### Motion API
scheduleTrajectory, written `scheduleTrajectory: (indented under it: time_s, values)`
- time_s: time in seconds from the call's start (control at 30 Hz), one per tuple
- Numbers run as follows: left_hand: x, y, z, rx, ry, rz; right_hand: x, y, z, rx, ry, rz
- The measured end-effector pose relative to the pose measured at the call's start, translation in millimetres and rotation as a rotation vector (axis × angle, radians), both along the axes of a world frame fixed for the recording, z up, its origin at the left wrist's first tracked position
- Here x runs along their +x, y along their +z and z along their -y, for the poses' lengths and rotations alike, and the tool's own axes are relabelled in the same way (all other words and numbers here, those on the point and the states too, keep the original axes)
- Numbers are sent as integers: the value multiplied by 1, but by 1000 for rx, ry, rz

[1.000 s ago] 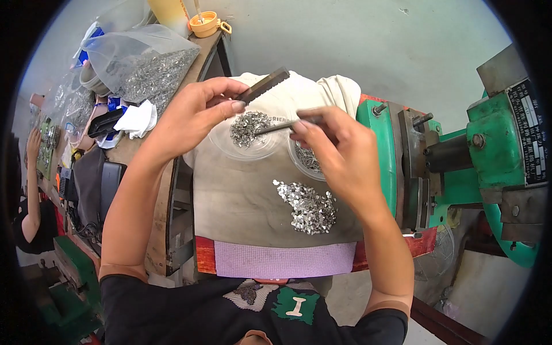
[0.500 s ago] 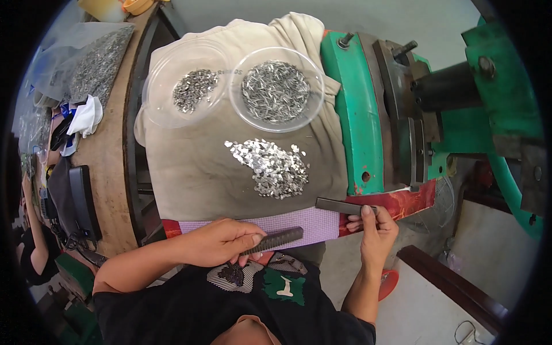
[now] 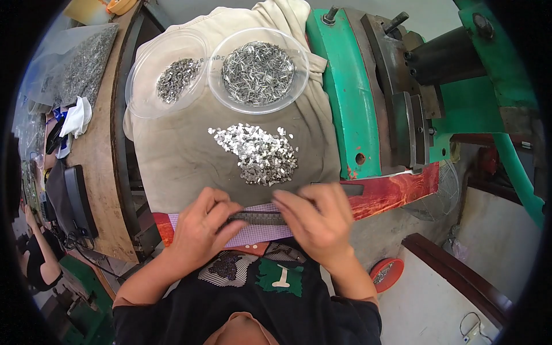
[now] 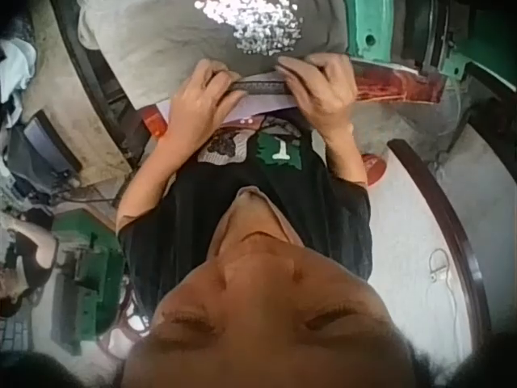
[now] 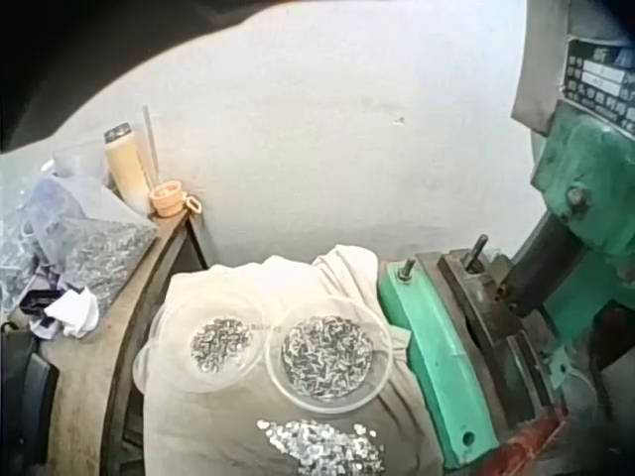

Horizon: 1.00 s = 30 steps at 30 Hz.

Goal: The person inserts small metal components into a metal strip by hand, then uses an industrial press to secure them.

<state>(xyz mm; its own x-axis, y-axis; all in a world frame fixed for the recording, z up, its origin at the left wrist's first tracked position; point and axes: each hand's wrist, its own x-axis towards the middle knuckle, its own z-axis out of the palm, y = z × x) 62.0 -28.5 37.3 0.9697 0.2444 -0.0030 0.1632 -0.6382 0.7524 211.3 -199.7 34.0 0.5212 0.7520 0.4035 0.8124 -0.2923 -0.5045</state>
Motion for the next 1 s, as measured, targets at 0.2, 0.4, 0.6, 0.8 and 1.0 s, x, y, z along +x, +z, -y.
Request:
scheduleTrajectory:
  time_s: [0.2, 0.4, 0.6, 0.8, 1.0]
  values:
    - [26, -10, -8, 120, 191, 109, 8, -10, -42, -127, 123, 83]
    - [34, -18, -6, 130, 235, 134, 19, -2, -38, -101, -16, 88]
    - [20, -12, -11, 140, 219, 154, 9, 0, -35, -97, 69, -18]
    - [4, -9, -10, 119, 289, 118, 4, -7, -46, -165, 116, 32]
    - [-5, -14, -9, 83, 339, 131, -2, -6, -46, -173, 108, 91]
